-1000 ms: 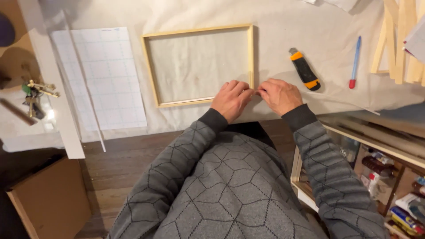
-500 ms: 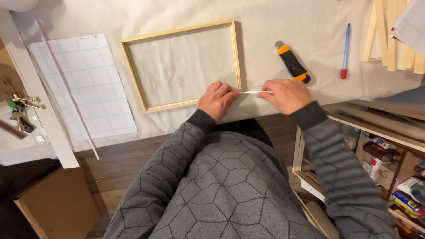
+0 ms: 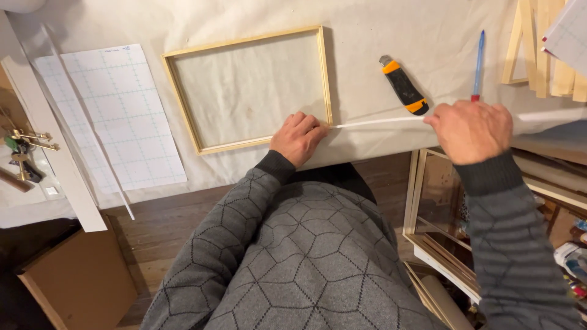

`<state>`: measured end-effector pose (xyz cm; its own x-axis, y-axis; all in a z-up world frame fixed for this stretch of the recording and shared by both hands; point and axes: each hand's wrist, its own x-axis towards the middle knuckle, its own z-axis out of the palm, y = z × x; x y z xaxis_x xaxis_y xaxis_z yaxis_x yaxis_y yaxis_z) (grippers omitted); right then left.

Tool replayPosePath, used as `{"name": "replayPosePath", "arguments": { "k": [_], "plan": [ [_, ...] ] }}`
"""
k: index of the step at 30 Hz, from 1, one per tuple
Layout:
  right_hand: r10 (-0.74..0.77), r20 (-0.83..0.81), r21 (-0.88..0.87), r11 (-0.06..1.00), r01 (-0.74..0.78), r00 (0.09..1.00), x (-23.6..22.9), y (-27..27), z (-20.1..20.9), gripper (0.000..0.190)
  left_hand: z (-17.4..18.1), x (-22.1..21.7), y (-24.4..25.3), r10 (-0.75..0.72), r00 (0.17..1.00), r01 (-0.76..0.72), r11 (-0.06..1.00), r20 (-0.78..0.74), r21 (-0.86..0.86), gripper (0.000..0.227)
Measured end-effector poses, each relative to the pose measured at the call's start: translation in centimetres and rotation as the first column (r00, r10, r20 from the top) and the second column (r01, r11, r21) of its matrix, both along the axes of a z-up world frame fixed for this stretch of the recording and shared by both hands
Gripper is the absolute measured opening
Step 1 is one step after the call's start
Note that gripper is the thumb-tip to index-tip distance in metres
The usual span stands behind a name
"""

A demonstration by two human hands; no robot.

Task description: Cleaning the glass panel inside a wooden frame and installing spacer strips using a utility knife.

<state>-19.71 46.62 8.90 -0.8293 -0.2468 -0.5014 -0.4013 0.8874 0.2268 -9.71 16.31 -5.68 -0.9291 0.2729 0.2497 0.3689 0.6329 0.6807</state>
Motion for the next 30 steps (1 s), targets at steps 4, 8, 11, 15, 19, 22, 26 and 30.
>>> {"name": "replayPosePath", "arguments": {
  "k": [4, 8, 11, 15, 19, 22, 26, 30],
  "plan": [
    [-0.01, 0.013, -0.05, 0.999, 0.011, 1.0, -0.9, 1.6, -4.7, 0.034, 0.4, 0.0, -0.2, -0.008, 1.0, 0.008, 1.0, -0.008, 0.002, 0.014],
    [-0.083, -0.051, -0.194, 0.978, 0.071, 0.995, -1.3, 1.2, -7.1, 0.04, 0.3, -0.2, -0.1, -0.001, 1.0, 0.001, 1.0, -0.014, 0.003, 0.015],
    [-0.122, -0.129, -0.28, 0.957, 0.082, 0.984, -1.7, 0.3, -9.7, 0.05, 0.2, -0.2, -0.1, 0.0, 1.0, 0.0, 1.0, -0.016, -0.005, 0.014],
    [-0.162, -0.138, -0.34, 0.934, 0.107, 0.977, -2.6, -2.0, -10.4, 0.046, 0.1, -0.1, 0.0, 0.003, 1.0, -0.003, 1.0, -0.019, 0.004, 0.016],
    [-0.153, -0.198, -0.541, 0.841, 0.022, 0.968, -3.6, -4.3, -4.9, 0.035, 0.0, -0.1, -0.1, -0.018, 1.0, 0.017, 1.0, -0.018, -0.011, 0.016],
    [-0.327, -0.025, -0.825, 0.54, 0.165, 0.945, -3.1, -6.4, -0.8, 0.026, 0.0, 0.1, 0.0, -0.007, 1.0, 0.007, 1.0, -0.021, 0.011, 0.018],
    [-0.399, 0.536, -0.832, -0.102, 0.545, 0.744, 0.5, -7.1, -1.6, 0.022, -0.3, -0.1, -0.1, -0.011, 1.0, 0.011, 1.0, -0.025, 0.01, 0.016],
    [-0.191, 0.812, -0.578, -0.39, 0.717, 0.551, 5.6, -6.6, -5.2, 0.035, 0.1, -0.1, -0.2, -0.014, 0.999, 0.015, 1.0, -0.04, 0.024, 0.017]
  ]
}}
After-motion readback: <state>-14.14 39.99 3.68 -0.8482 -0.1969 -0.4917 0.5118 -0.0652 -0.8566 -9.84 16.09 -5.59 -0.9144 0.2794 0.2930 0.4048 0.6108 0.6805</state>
